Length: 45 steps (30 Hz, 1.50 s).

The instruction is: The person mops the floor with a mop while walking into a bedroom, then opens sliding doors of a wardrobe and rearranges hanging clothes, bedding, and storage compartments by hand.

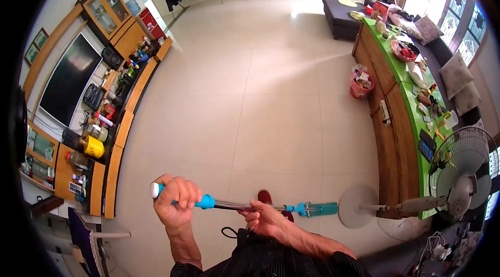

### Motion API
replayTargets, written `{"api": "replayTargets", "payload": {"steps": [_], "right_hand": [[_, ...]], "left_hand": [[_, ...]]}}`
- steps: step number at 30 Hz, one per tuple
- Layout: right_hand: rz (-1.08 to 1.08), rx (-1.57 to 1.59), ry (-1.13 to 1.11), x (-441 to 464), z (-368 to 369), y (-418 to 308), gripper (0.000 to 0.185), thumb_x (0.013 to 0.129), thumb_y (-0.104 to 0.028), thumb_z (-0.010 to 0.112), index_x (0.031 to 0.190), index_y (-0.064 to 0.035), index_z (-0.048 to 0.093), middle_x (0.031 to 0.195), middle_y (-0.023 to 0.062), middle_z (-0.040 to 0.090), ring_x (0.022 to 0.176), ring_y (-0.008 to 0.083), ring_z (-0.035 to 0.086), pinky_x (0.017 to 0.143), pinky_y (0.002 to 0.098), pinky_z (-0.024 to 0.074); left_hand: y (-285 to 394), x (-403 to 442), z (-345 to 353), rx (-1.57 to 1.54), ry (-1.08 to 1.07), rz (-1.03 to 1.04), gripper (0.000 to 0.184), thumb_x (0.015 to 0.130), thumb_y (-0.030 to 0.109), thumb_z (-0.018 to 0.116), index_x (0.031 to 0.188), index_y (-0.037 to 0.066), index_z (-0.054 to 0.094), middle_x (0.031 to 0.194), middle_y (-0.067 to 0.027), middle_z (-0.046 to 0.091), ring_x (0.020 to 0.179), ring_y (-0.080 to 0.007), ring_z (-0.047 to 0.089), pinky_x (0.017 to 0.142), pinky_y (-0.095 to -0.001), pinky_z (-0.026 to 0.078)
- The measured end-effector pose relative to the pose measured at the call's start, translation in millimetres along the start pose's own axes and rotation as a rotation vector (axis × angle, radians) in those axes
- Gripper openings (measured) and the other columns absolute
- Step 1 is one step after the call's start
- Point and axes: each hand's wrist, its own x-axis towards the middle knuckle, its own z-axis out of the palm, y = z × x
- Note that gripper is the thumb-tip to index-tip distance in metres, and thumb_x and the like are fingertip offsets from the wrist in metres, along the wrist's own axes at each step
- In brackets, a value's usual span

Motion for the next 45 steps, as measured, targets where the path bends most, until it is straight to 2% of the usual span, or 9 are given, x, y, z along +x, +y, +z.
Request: {"api": "replayTargets", "payload": {"steps": [1, 9, 14, 20, 23, 26, 30, 40, 45], "right_hand": [[-0.011, -0.025, -0.038, 9, 4, -13, 0.038, 0.103, -0.03, 0.039, 0.107, 0.0054, 0.053, 0.091, 0.0077, 0.059, 0.052, 0.0034, 0.042, 0.044, 0.02, 0.0358], [-0.164, -0.149, -0.03, 98, 76, -127, 0.036, 0.104, -0.035, 0.04, 0.103, -0.0012, 0.052, 0.089, 0.008, 0.062, 0.051, 0.0028, 0.039, 0.045, 0.0193, 0.0325], [-0.335, -0.254, 0.32, 162, 140, -202, 0.033, 0.101, -0.033, 0.047, 0.094, -0.0009, 0.053, 0.08, 0.008, 0.056, 0.047, 0.0031, 0.036, 0.041, 0.0192, 0.0303], [-0.482, -0.423, 0.459, 243, 150, -280, 0.033, 0.099, -0.033, 0.051, 0.086, -0.0027, 0.051, 0.067, 0.0085, 0.053, 0.049, 0.0142, 0.044, 0.042, 0.0263, 0.0358], [-0.617, -0.382, 0.555, 256, 185, -330, 0.033, 0.1, -0.031, 0.049, 0.086, -0.0017, 0.05, 0.069, 0.0109, 0.056, 0.054, 0.0191, 0.05, 0.046, 0.0329, 0.0433], [-0.793, -0.506, 0.568, 262, 200, -381, 0.032, 0.1, -0.028, 0.047, 0.088, 0.0008, 0.049, 0.077, 0.0145, 0.06, 0.059, 0.0218, 0.055, 0.052, 0.038, 0.0497], [-0.766, -0.208, 0.385, 279, 199, -475, 0.029, 0.098, -0.013, 0.046, 0.112, 0.0111, 0.036, 0.09, 0.0207, 0.059, 0.065, 0.0254, 0.06, 0.054, 0.0405, 0.0538], [-0.804, -0.472, 0.591, 276, 269, -710, 0.023, 0.097, -0.018, 0.047, 0.087, 0.0025, 0.05, 0.061, 0.0083, 0.05, 0.053, 0.0199, 0.051, 0.046, 0.0353, 0.0455], [-0.77, -0.473, 0.623, 240, 300, -840, 0.022, 0.097, -0.016, 0.048, 0.101, 0.0053, 0.045, 0.08, 0.0145, 0.057, 0.055, 0.0202, 0.054, 0.043, 0.0355, 0.0461]], "left_hand": [[-3, 15, -3, -0.008, -0.008, 0.009, 0.034, 0.09, 0.007, 0.055, 0.06, 0.007, 0.038, 0.047, -0.0064, 0.043, 0.04, -0.0165, 0.04, 0.045, -0.0368, 0.039], [-45, 149, -53, 0.046, 0.102, 0.092, 0.032, 0.094, 0.014, 0.052, 0.065, 0.009, 0.038, 0.05, -0.0038, 0.04, 0.043, -0.0163, 0.04, 0.049, -0.0375, 0.041], [-77, 232, -94, 0.129, 0.24, 0.022, 0.03, 0.095, 0.022, 0.053, 0.071, 0.01, 0.04, 0.056, -0.0032, 0.043, 0.05, -0.0164, 0.044, 0.056, -0.0388, 0.044], [-110, 285, -144, 0.212, 0.174, 0.076, 0.03, 0.098, 0.031, 0.041, 0.082, 0.006, 0.047, 0.074, -0.0111, 0.055, 0.073, -0.0285, 0.057, 0.078, -0.0494, 0.047], [-127, 315, -140, 0.144, 0.161, 0.103, 0.039, 0.095, 0.035, 0.044, 0.086, -0.002, 0.052, 0.087, -0.0238, 0.064, 0.086, -0.037, 0.063, 0.085, -0.0539, 0.048], [-155, 335, -144, 0.288, -0.058, 0.044, 0.049, 0.097, 0.037, 0.041, 0.104, -0.008, 0.058, 0.113, -0.0325, 0.061, 0.111, -0.0413, 0.058, 0.102, -0.0536, 0.039], [-176, 386, -123, 0.378, -0.304, -0.207, 0.029, 0.092, 0.014, 0.059, 0.114, -0.004, 0.061, 0.129, -0.0245, 0.056, 0.127, -0.0358, 0.05, 0.106, -0.0456, 0.038], [-290, 607, -55, 0.716, -0.768, -0.11, 0.043, 0.078, 0.027, 0.079, 0.112, 0.004, 0.068, 0.129, -0.0154, 0.058, 0.122, -0.034, 0.053, 0.102, -0.0413, 0.043], [-349, 720, 20, 0.83, -0.969, -0.105, 0.045, 0.076, 0.035, 0.08, 0.111, 0.008, 0.068, 0.128, -0.0148, 0.057, 0.121, -0.0328, 0.052, 0.099, -0.0419, 0.046]]}}
